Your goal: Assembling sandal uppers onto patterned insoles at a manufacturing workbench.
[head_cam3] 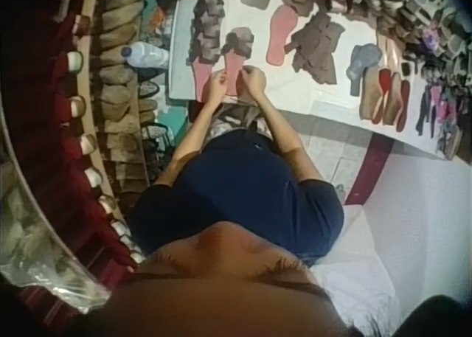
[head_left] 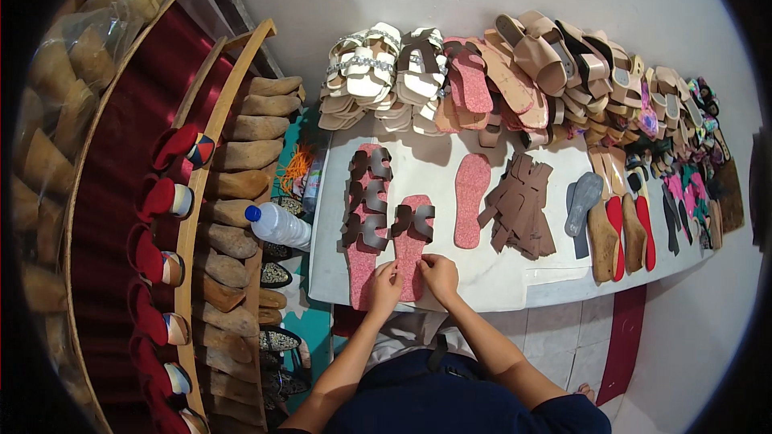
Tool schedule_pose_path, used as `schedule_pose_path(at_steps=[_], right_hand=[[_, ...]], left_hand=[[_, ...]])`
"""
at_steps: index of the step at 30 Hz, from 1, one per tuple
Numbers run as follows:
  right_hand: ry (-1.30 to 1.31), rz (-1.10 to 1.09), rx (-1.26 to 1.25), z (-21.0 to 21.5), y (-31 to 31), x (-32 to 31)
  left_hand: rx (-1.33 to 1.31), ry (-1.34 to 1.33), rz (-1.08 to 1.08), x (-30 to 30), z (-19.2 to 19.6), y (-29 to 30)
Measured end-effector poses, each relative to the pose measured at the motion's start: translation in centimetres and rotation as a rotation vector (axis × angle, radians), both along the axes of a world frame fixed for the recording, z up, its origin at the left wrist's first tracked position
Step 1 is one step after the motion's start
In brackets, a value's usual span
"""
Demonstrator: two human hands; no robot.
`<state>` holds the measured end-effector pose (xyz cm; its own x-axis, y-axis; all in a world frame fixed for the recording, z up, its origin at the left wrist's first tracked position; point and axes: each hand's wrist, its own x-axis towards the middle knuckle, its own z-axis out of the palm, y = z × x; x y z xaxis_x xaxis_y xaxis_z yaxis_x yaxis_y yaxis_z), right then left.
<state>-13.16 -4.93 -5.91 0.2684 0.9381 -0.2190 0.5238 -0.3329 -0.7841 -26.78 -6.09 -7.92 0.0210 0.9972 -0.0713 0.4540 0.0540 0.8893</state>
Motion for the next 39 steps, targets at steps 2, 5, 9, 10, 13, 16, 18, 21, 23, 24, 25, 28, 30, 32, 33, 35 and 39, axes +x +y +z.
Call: schedule_pose_path(at_steps=[2, 5, 9, 10, 13, 16, 18, 21, 23, 24, 25, 28, 30, 32, 33, 35, 39], right_hand=[[-0.083, -0.001, 0.033, 0.1, -0.4, -0.4], [-0.320, 0.022, 0.284, -0.1, -1.1, -1.1], [-0.246, 0.032, 0.319, -0.1, -1.1, -1.1], [-0.225, 0.047, 0.310, -0.1, -1.0, -1.0], [-0.158, 0.116, 0.327, 0.0, -1.0, 0.1], [-0.065, 0.091, 0.356, -0.2, -1.2, 1.6], [-0.039, 0.019, 0.354, 0.3, -1.0, 2.7], [-0.042, -0.080, 0.404, 0.6, 0.0, 4.6], [-0.062, 0.115, 0.200, 0.0, 1.0, 5.7], [0.064, 0.130, 0.079, -0.2, 1.0, 6.1], [0.062, 0.134, 0.082, -0.5, 1.2, 6.4], [0.144, 0.200, 0.023, -0.8, 1.1, 6.6], [0.176, 0.217, -0.006, -1.0, 1.1, 6.0], [0.261, 0.251, -0.068, -1.3, 1.2, 5.4], [0.262, 0.257, -0.067, -1.4, 1.3, 5.1], [0.035, 0.386, 0.032, -1.6, 1.4, 4.6], [-0.341, 0.602, 0.194, 1.1, 0.6, 5.1]], left_hand=[[0.113, 0.115, -0.018, 0.1, 0.7, -0.2], [0.216, 0.205, -0.042, 0.5, 1.9, -0.3], [0.264, 0.275, -0.139, 0.9, 1.8, -0.2], [0.265, 0.271, -0.150, 1.0, 1.7, -0.1], [0.271, 0.316, -0.150, 2.0, 2.2, -0.1], [0.307, 0.298, -0.234, 4.2, 3.3, 0.2], [0.313, 0.212, -0.271, 5.5, 3.5, 0.5], [0.340, 0.231, -0.293, 7.9, 4.3, 1.7], [0.310, 0.228, -0.310, 8.8, 4.0, 2.4], [0.323, 0.256, -0.283, 9.1, 3.9, 2.6], [0.337, 0.283, -0.253, 9.5, 3.8, 2.9], [0.298, 0.280, -0.202, 9.4, 3.8, 2.9], [0.246, 0.285, -0.135, 8.7, 3.3, 2.6], [0.268, 0.311, -0.108, 8.0, 3.0, 2.2], [0.288, 0.336, -0.092, 7.7, 2.8, 2.1], [0.298, 0.396, -0.083, 7.4, 3.2, 1.5], [0.324, 0.592, -0.186, 6.3, 2.7, 0.8]])
